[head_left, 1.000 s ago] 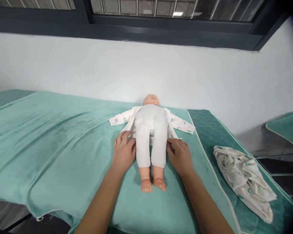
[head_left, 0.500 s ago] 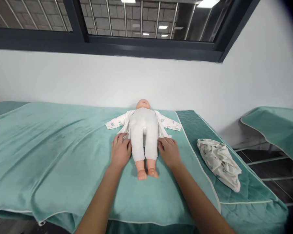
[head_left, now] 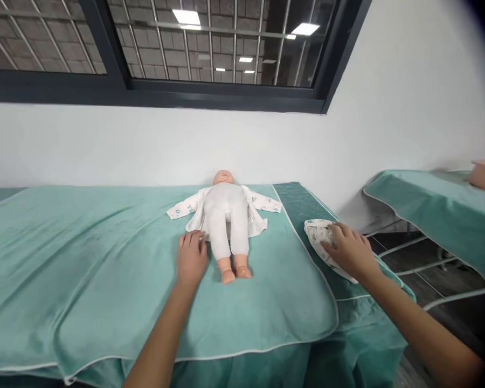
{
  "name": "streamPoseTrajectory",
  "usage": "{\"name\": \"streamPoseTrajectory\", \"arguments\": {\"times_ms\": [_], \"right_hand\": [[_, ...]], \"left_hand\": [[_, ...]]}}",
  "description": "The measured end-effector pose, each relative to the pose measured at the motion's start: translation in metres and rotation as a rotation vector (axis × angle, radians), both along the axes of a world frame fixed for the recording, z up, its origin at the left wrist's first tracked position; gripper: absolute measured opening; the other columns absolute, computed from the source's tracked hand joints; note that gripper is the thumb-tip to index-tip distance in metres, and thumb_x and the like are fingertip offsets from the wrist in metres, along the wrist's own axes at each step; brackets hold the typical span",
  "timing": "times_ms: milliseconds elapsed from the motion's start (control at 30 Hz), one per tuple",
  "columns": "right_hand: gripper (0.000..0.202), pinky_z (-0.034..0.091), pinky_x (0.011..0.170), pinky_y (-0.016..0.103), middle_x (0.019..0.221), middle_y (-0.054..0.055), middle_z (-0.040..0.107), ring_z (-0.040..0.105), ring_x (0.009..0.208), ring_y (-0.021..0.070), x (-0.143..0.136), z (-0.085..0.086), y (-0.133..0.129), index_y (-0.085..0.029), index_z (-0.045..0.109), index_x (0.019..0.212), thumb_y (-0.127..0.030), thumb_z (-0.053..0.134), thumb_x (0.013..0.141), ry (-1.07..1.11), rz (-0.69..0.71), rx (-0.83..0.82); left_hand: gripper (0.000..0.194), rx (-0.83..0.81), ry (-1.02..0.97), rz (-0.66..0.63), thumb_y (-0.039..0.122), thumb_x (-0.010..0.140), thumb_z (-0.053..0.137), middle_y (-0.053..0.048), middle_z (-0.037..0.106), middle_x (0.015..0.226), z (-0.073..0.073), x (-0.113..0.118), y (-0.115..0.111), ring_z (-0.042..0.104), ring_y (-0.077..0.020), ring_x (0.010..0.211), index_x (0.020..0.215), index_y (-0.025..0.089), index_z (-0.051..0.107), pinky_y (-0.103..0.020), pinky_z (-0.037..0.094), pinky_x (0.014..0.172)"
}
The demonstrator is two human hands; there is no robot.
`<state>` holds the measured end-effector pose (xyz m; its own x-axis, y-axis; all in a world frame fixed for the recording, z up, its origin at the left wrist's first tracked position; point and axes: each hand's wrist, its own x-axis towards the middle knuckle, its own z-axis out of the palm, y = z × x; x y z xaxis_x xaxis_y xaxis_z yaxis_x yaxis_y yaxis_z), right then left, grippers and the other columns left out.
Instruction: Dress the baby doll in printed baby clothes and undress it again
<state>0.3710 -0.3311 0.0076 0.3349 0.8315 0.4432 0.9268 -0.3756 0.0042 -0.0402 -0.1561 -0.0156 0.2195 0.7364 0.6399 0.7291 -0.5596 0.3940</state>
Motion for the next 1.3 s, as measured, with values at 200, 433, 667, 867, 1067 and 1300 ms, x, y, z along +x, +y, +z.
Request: {"name": "streamPoseTrajectory", "arguments": {"times_ms": [200,433,667,867,1067,1300], "right_hand": [[0.034,0.044,0.076,0.036,0.121,0.014,0.065,0.065,0.094,0.0273,0.012,0.028,0.011,-0.019,0.062,0.113,-0.038,0.043,0.092,0.278,0.072,-0.195],[0.024,0.040,0.060,0.027,0.077,-0.001,0.064,0.057,0.066,0.0164,-0.091,0.137,0.015,-0.024,0.063,0.092,-0.047,0.060,0.085,0.812,0.331,0.090],[0.018,0.049,0.065,0.024,0.080,0.001,0.064,0.059,0.073,0.0138,-0.168,0.188,0.014,-0.017,0.065,0.083,-0.034,0.070,0.080,1.741,0.635,0.273],[0.022,0.054,0.074,0.029,0.098,0.007,0.070,0.063,0.086,0.0174,-0.179,0.199,0.006,-0.017,0.068,0.096,-0.035,0.064,0.086,1.827,0.711,0.106],[0.025,0.043,0.058,0.027,0.072,0.001,0.064,0.056,0.066,0.0153,-0.159,0.196,-0.005,-0.020,0.062,0.070,-0.040,0.062,0.084,0.891,0.644,-0.326],[0.044,0.051,0.089,0.037,0.131,0.005,0.058,0.060,0.110,0.0217,-0.187,0.248,-0.029,-0.030,0.055,0.126,-0.040,0.066,0.084,0.687,0.989,0.086]], "left_hand": [[0.023,-0.102,-0.243,-0.140,0.018,0.093,0.042,-0.009,0.063,0.114,0.030,0.017,-0.030,0.052,-0.0243,0.113,0.108,0.019,0.059,-0.042,0.043,0.101],[0.034,-0.698,-0.439,-0.618,0.036,0.091,0.056,-0.009,0.060,0.128,0.102,0.043,-0.086,0.060,-0.0210,0.109,0.122,0.023,0.058,-0.038,0.047,0.096],[0.111,-0.715,-0.492,-0.902,0.031,0.067,0.084,-0.009,0.038,0.152,0.167,0.037,-0.133,0.053,-0.0258,0.124,0.154,0.041,0.016,-0.041,0.048,0.100],[0.045,-0.423,-0.459,-0.631,0.018,0.080,0.059,-0.004,0.064,0.126,0.203,0.023,-0.136,0.060,-0.0206,0.110,0.124,0.026,0.062,-0.034,0.047,0.097],[0.022,-0.445,-0.449,-0.447,0.021,0.076,0.057,-0.001,0.070,0.079,0.264,-0.001,-0.126,0.063,-0.0162,0.071,0.094,0.020,0.070,-0.025,0.049,0.065],[0.024,-0.466,0.008,-0.322,0.024,0.066,0.067,0.000,0.067,0.076,0.332,-0.003,-0.142,0.051,-0.0124,0.050,0.090,0.023,0.066,-0.024,0.033,0.045]]}}
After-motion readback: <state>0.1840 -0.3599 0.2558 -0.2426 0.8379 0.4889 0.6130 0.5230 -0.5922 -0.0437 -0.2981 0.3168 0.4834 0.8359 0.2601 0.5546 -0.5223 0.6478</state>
